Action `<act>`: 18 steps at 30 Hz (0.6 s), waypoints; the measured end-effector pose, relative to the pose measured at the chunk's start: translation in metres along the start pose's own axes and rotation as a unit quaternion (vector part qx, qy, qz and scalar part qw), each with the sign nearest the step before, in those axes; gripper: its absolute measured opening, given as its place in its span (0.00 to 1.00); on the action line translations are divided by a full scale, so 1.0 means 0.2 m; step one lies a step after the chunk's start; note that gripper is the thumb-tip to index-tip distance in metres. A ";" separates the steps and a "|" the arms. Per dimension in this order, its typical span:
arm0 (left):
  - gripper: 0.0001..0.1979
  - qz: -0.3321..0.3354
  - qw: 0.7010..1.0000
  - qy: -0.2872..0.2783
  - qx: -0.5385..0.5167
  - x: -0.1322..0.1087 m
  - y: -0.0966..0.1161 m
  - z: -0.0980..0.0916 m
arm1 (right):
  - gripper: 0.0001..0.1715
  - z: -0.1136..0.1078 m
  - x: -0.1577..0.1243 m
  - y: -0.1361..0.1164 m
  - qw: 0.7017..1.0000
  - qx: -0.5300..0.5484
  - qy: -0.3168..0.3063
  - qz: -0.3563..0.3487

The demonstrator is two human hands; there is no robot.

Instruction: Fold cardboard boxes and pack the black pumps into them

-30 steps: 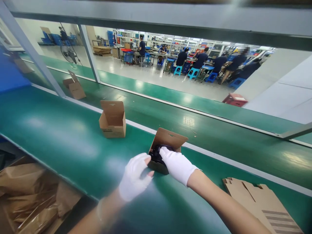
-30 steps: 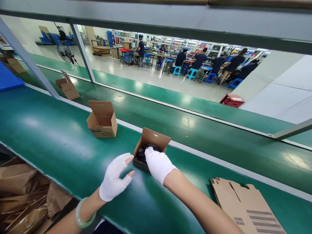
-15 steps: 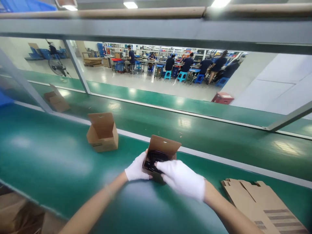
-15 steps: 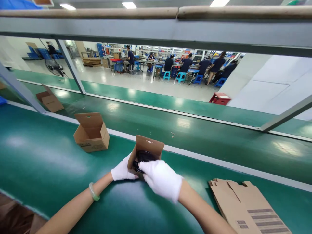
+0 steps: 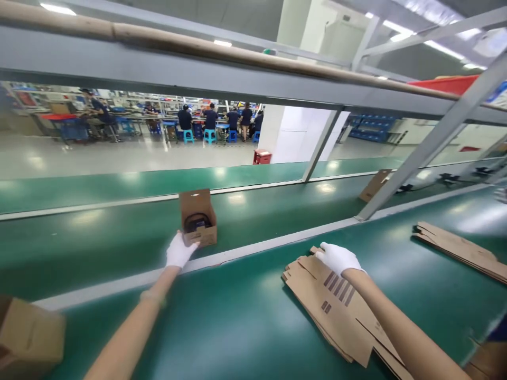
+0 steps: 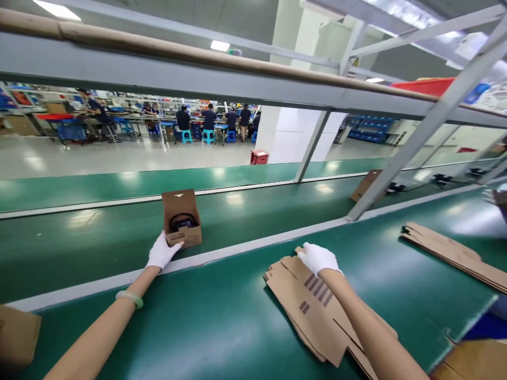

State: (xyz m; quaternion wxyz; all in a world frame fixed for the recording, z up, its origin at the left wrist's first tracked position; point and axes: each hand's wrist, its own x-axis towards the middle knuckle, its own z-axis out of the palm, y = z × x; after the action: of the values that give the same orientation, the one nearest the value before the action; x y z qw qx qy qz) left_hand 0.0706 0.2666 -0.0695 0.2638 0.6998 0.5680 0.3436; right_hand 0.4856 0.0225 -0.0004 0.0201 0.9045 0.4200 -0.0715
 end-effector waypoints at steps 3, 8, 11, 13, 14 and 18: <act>0.35 -0.047 0.995 0.051 0.067 -0.05 -0.03 0.03 | 0.21 0.07 0.10 0.03 1.000 0.016 0.005 0.020; 0.38 -0.040 0.992 0.051 0.108 -0.31 -0.10 0.02 | 0.16 0.14 0.18 0.04 0.997 0.060 0.018 0.033; 0.36 -0.038 0.995 0.016 0.096 -0.47 -0.06 -0.05 | 0.15 0.10 0.16 0.04 0.995 0.094 0.032 0.029; 0.35 -0.042 0.997 -0.017 0.066 -0.57 0.02 -0.10 | 0.16 0.03 0.09 0.02 0.991 0.123 0.045 0.009; 0.34 -0.044 0.997 -0.040 0.044 -0.63 0.07 -0.11 | 0.16 0.00 0.04 0.00 0.989 0.136 0.048 -0.008; 0.33 -0.030 0.986 -0.149 -0.062 -0.83 0.27 -0.10 | 0.13 -0.16 -0.30 -0.15 0.956 0.253 0.058 -0.134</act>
State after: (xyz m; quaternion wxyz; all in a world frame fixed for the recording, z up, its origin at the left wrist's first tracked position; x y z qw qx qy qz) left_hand 0.0676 0.0925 -0.0464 0.3987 0.7077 0.5210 0.2623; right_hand 0.4286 0.0000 0.0403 -0.2433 0.8182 0.5059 -0.1244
